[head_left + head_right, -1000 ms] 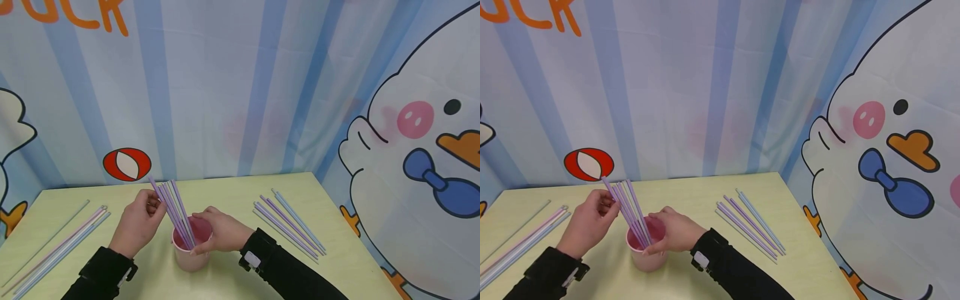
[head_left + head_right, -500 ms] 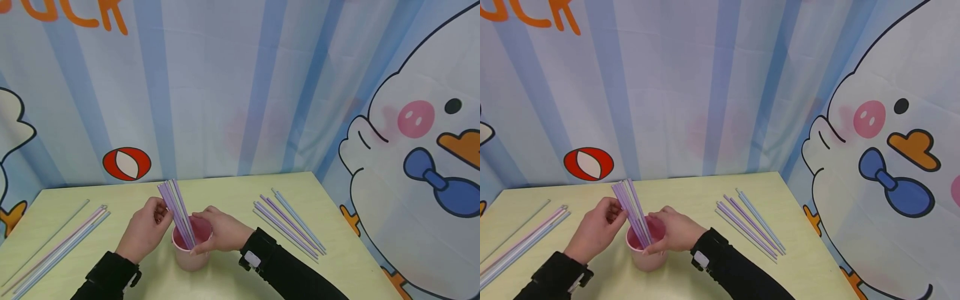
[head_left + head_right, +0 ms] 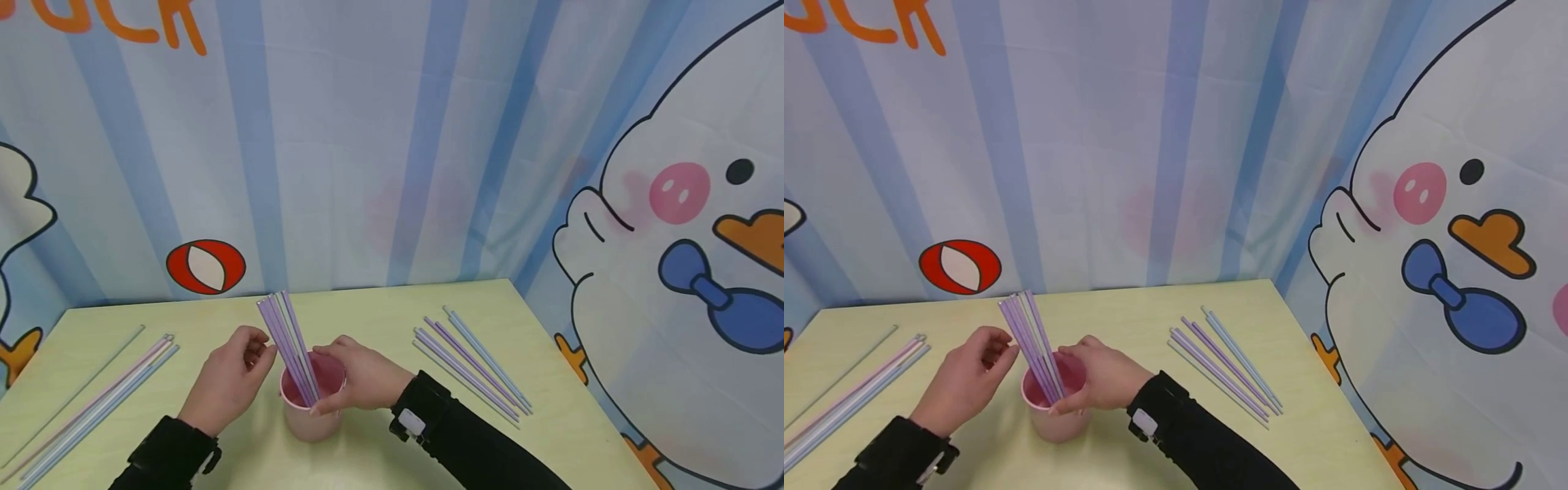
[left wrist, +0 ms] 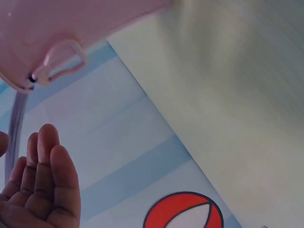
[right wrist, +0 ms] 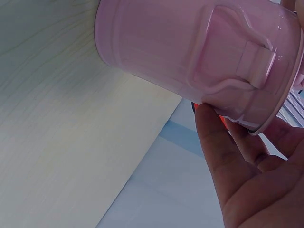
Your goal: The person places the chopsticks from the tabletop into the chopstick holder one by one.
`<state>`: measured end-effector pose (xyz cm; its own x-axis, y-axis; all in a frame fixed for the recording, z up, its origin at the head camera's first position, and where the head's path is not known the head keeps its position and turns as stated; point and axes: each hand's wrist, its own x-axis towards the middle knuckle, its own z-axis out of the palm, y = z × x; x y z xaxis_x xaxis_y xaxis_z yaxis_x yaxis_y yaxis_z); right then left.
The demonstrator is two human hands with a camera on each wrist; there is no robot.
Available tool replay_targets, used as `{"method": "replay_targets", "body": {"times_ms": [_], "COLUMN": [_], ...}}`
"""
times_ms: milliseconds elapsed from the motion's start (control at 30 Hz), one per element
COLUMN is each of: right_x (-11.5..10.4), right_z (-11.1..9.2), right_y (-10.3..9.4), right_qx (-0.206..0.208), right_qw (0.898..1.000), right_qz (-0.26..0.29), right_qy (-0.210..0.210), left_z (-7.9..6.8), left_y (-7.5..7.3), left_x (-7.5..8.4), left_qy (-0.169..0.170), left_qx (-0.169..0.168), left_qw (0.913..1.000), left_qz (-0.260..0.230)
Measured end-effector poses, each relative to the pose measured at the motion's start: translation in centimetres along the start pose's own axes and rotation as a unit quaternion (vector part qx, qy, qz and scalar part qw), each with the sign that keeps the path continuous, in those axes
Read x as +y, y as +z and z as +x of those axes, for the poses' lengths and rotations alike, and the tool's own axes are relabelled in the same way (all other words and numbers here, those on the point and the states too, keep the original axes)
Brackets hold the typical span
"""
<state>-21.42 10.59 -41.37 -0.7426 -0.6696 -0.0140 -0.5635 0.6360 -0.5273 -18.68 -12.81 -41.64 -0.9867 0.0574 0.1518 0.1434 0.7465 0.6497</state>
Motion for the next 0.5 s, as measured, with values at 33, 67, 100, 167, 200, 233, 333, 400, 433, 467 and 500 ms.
{"method": "replay_targets", "body": {"times_ms": [33, 67, 100, 167, 200, 233, 333, 400, 433, 467, 500], "right_x": [0.0, 0.0, 0.0, -0.1, -0.1, 0.0, 0.0, 0.0, 0.0, 0.0, 0.0], "right_z": [0.0, 0.0, 0.0, 0.0, 0.0, 0.0, 0.0, 0.0, 0.0, 0.0, 0.0], "right_y": [0.0, 0.0, 0.0, 0.0, 0.0, 0.0, -0.1, -0.1, -0.1, -0.1, -0.1], "right_qx": [0.001, 0.001, 0.001, 0.0, -0.001, -0.002, -0.004, -0.005, -0.005, -0.005, -0.004], "right_qw": [1.0, 1.0, 1.0, 1.0, 1.0, 1.0, 1.0, 1.0, 1.0, 1.0, 1.0], "right_qz": [-0.001, -0.003, -0.005, -0.006, -0.006, -0.007, -0.006, -0.007, -0.008, -0.009, -0.01], "right_qy": [-0.002, -0.004, -0.005, -0.005, -0.004, -0.003, 0.002, 0.001, 0.0, -0.001, -0.002], "left_z": [-0.1, -0.1, -0.1, 0.0, 0.1, 0.1, 0.3, 0.1, 0.0, -0.1, -0.2], "left_y": [-0.2, -0.4, -0.5, -1.0, -1.2, -1.5, -2.5, -3.3, -3.7, -4.1, -4.5], "left_x": [-0.3, -0.6, -1.1, -2.4, -3.1, -4.0, -7.1, -9.4, -10.4, -11.4, -12.2], "left_qy": [0.0, -0.002, -0.003, -0.012, -0.015, -0.019, -0.009, 0.003, 0.006, 0.007, 0.004], "left_qx": [0.005, 0.009, 0.013, 0.017, 0.016, 0.014, 0.01, 0.009, 0.007, 0.007, 0.008], "left_qw": [1.0, 0.9999, 0.9997, 0.9988, 0.9979, 0.9968, 0.9904, 0.9838, 0.9803, 0.9768, 0.9737], "left_qz": [0.007, 0.014, 0.022, 0.044, 0.06, 0.077, 0.138, 0.179, 0.197, 0.214, 0.227]}}
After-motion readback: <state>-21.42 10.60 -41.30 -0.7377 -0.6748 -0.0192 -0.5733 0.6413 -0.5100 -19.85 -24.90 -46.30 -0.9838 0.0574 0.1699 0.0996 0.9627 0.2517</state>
